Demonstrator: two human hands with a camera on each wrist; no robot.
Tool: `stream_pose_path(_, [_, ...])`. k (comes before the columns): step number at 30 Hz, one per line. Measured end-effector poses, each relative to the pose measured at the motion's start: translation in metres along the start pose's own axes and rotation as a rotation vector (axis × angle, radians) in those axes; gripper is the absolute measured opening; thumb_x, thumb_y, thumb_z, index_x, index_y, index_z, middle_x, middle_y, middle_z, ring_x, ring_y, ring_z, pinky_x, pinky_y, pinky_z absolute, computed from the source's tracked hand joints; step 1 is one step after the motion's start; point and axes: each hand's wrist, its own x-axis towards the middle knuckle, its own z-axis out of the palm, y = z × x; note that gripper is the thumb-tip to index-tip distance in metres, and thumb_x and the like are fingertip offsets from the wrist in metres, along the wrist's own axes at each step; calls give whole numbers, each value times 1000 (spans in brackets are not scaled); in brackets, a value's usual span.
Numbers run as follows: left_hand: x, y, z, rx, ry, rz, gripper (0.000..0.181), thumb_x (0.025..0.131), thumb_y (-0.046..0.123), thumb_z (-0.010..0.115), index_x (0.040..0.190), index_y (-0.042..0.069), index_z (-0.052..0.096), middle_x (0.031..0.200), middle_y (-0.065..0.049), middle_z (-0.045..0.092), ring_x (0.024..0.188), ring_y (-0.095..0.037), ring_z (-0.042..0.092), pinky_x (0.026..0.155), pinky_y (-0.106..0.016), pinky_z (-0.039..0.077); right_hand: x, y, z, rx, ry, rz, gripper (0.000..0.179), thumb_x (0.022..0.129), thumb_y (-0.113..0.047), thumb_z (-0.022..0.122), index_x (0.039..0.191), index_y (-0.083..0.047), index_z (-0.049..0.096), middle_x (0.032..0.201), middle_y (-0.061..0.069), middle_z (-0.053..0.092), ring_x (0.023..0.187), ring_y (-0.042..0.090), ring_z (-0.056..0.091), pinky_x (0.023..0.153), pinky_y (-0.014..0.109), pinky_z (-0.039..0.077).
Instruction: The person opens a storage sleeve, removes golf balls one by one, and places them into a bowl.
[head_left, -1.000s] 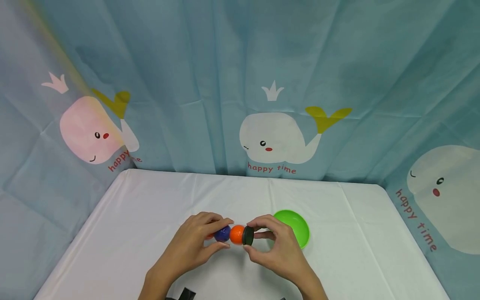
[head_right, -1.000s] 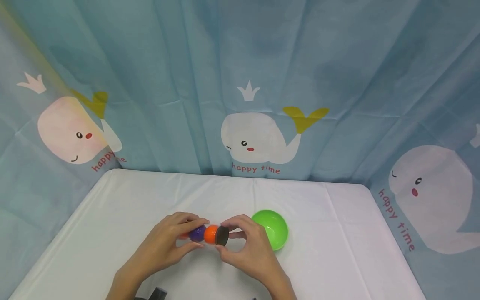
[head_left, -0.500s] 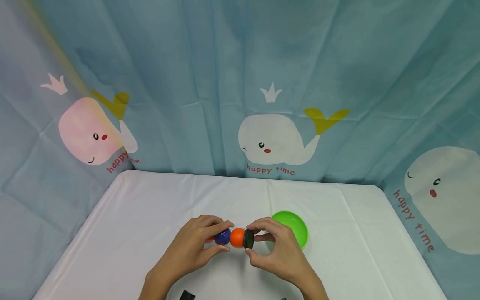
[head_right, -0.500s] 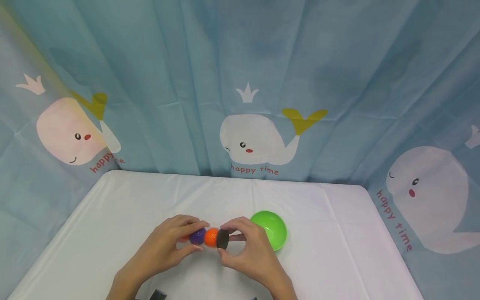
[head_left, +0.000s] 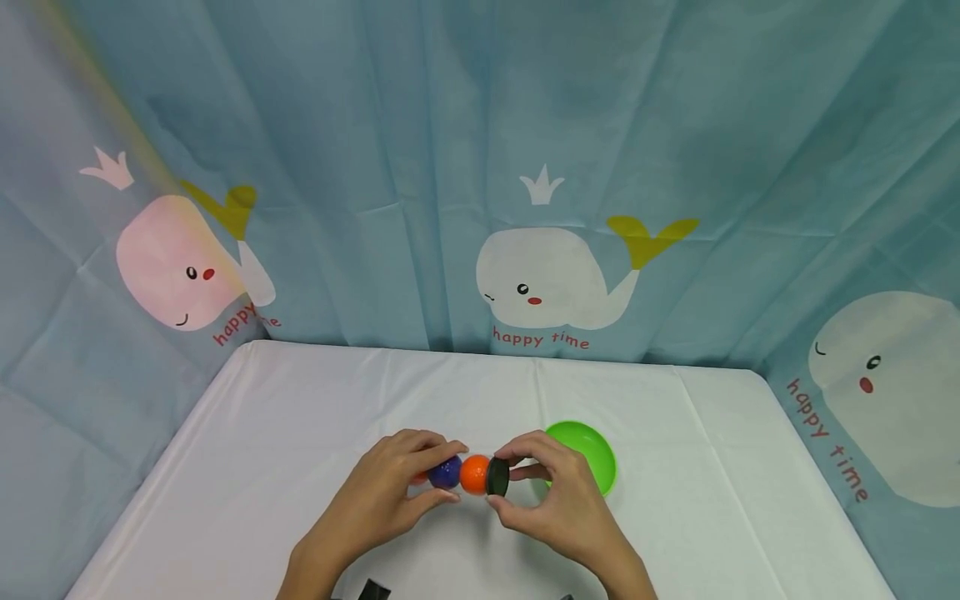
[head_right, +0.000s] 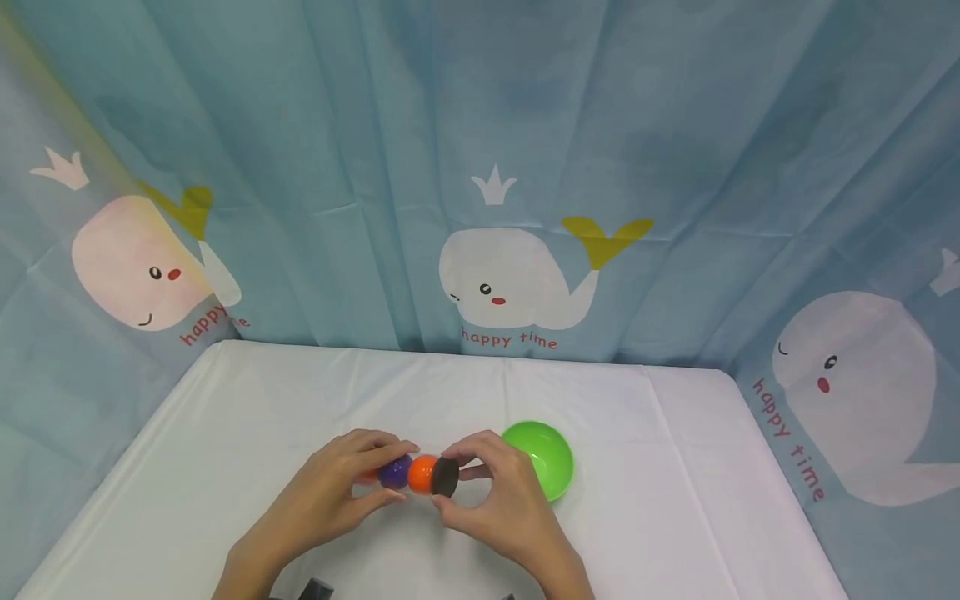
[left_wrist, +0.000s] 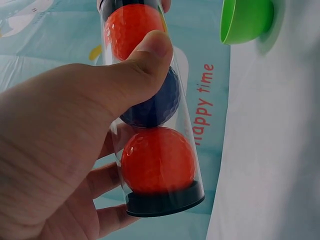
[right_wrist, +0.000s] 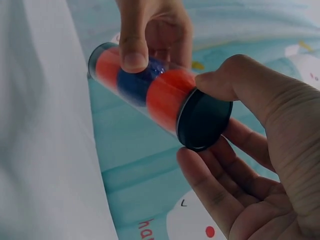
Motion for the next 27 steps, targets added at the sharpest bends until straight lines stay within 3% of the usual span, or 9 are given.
stream_pose_path(19, [-1, 2, -2, -10, 5, 3, 53, 83, 46, 87, 133, 35, 73, 122, 15, 72, 113, -8, 67, 91, -36, 61, -1, -4, -3, 18, -25, 8, 48, 77, 2, 87, 115, -23, 72, 112, -6, 74, 102, 11, 73, 84, 29, 66])
stream_pose_path(27, [-2, 5, -7, -94, -13, -13, 54, 84, 41, 88, 135, 33, 72, 125, 17, 71, 113, -7, 67, 88, -28, 61, -2, -5, -6, 74, -29, -37, 39, 86, -10, 88, 120, -20, 70, 115, -1, 71, 106, 13, 71, 86, 30, 66])
